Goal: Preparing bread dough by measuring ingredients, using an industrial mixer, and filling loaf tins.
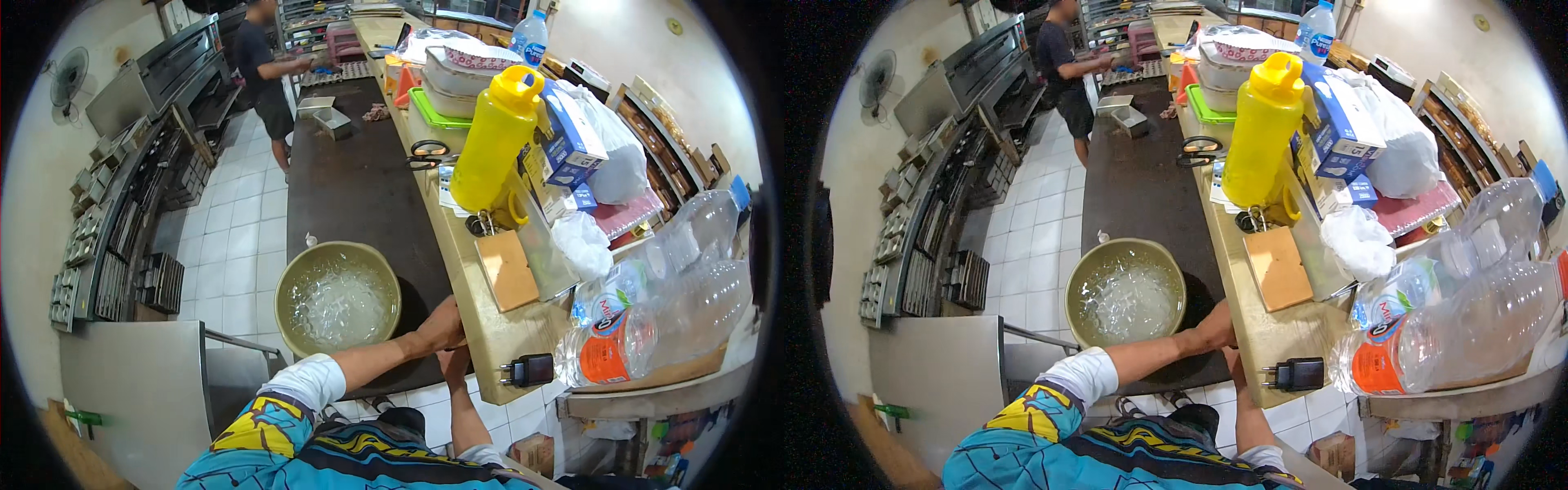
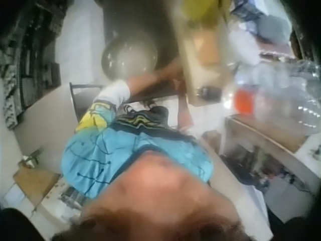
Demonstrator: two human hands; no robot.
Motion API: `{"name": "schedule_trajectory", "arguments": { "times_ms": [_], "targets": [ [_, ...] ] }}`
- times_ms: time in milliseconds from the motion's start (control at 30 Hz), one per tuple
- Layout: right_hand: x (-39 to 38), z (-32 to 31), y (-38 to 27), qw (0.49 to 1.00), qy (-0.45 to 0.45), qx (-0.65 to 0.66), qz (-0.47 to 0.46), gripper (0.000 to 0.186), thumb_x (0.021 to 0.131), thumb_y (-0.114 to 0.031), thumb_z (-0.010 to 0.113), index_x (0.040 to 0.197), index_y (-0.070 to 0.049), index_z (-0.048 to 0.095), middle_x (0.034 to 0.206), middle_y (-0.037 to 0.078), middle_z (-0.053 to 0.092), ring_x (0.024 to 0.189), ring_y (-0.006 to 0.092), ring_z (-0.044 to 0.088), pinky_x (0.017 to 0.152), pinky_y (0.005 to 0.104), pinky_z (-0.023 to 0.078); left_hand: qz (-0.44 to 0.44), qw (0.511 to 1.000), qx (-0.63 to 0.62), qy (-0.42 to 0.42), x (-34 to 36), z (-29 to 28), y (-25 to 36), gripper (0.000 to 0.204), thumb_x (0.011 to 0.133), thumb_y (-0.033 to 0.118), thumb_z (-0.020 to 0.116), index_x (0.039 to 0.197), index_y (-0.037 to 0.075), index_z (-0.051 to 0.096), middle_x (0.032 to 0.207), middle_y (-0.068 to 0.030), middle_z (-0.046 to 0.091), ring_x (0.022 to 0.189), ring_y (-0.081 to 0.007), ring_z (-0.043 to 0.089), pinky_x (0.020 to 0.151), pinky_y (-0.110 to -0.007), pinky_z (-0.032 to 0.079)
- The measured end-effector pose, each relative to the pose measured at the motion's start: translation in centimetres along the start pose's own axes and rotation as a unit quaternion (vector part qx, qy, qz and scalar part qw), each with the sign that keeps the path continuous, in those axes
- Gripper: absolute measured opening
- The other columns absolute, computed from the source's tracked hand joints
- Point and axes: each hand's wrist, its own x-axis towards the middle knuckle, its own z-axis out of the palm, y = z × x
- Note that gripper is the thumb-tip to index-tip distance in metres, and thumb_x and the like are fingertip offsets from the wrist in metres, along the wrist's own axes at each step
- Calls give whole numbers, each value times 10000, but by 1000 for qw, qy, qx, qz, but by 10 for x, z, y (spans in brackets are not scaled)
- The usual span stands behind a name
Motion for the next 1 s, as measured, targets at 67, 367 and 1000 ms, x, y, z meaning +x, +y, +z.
{"name": "schedule_trajectory", "arguments": {
  "times_ms": [67,367,1000],
  "targets": [
    [1,0,15,1000,-7,-11,6,596,1002,-418,429,1504,-210,184,1531,17,195,1403,233,231,1139,509,234,-53,996,71,-31,-6,8,-5,425,744,134,677,1157,59,612,1241,-152,579,1175,-347,508,1003,-423,416],
    [15,-5,85,780,81,-609,-120,418,1009,-323,402,1383,-137,406,1332,21,443,1229,172,417,1057,361,328,-197,979,-11,48,12,-7,37,495,765,90,634,1236,15,503,1154,-189,585,1134,-405,534,973,-519,413],
    [76,37,17,702,113,-555,432,225,985,-203,440,1150,-177,590,1060,12,612,1026,104,562,915,293,437,-133,990,-38,3,10,-7,37,588,767,153,651,1299,-12,463,1203,-231,549,1114,-385,541,1037,-526,368]
  ]
}}
